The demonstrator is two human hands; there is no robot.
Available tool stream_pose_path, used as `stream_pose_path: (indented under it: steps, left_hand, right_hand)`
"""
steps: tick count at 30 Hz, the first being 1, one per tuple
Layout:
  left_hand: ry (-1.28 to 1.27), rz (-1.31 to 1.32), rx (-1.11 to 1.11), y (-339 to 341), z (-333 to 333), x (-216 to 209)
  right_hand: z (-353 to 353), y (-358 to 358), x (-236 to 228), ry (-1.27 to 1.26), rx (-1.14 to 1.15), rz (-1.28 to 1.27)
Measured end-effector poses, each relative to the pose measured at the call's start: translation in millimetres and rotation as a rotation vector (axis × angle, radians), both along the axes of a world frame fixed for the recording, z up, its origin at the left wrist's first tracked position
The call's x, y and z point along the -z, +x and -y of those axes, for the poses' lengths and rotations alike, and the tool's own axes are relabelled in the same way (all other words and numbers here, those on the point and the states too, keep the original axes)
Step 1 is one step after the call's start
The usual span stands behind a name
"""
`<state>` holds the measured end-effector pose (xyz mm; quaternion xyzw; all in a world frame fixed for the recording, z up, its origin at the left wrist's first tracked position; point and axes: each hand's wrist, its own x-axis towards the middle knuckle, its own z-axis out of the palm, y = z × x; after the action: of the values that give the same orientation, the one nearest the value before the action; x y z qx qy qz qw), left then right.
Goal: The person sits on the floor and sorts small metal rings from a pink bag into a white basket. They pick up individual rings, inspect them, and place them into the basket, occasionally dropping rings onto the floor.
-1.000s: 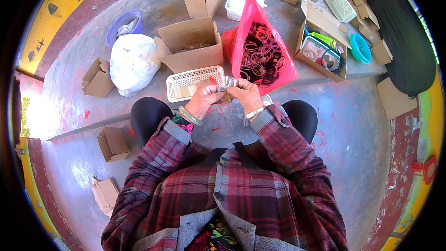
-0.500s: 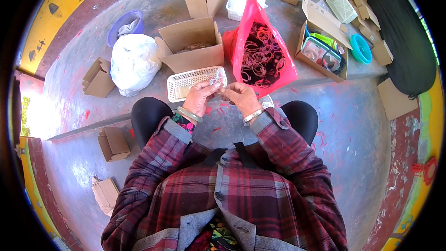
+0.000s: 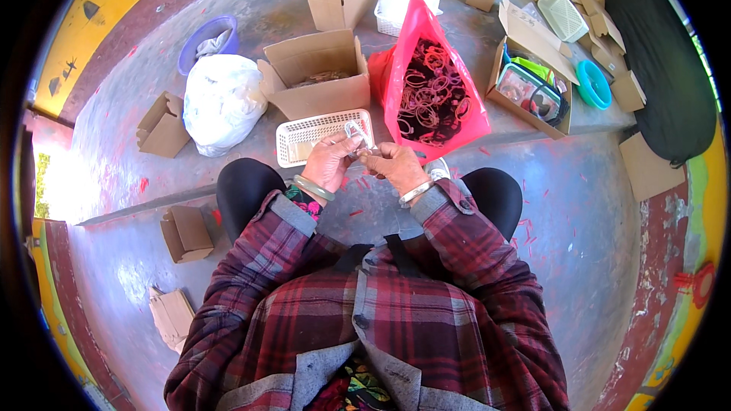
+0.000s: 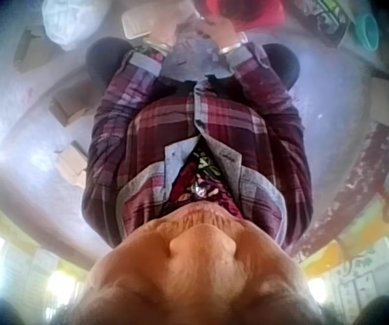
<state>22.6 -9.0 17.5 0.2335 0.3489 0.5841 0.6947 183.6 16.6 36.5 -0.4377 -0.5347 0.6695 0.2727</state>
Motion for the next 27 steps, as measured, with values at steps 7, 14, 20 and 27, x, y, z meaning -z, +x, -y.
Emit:
stream_pose_path:
  steps: [7,14,20,27]
  left_hand:
    - [-0.047,0.102,-0.073,0.3,0.9,-5.7]
    - [0.011,0.05,-0.056,-2.2,-0.7,-5.0]
    - [-0.007,0.002,0.008,-1.4,0.6,1.0]
    - [-0.005,-0.027,0.017,3.1,3.0,2.0]
  right_hand:
    - [-0.3,-1.1,-1.8,-0.034,0.019,-0.063]
    - [0.1,0.4,-1.4,-0.016,-0.025,-0.007]
    - [-1.0,-0.8,1.2,0.052,-0.025,0.036]
    - [3.6,-1.2,-9.3,-0.002,0.024,0.038]
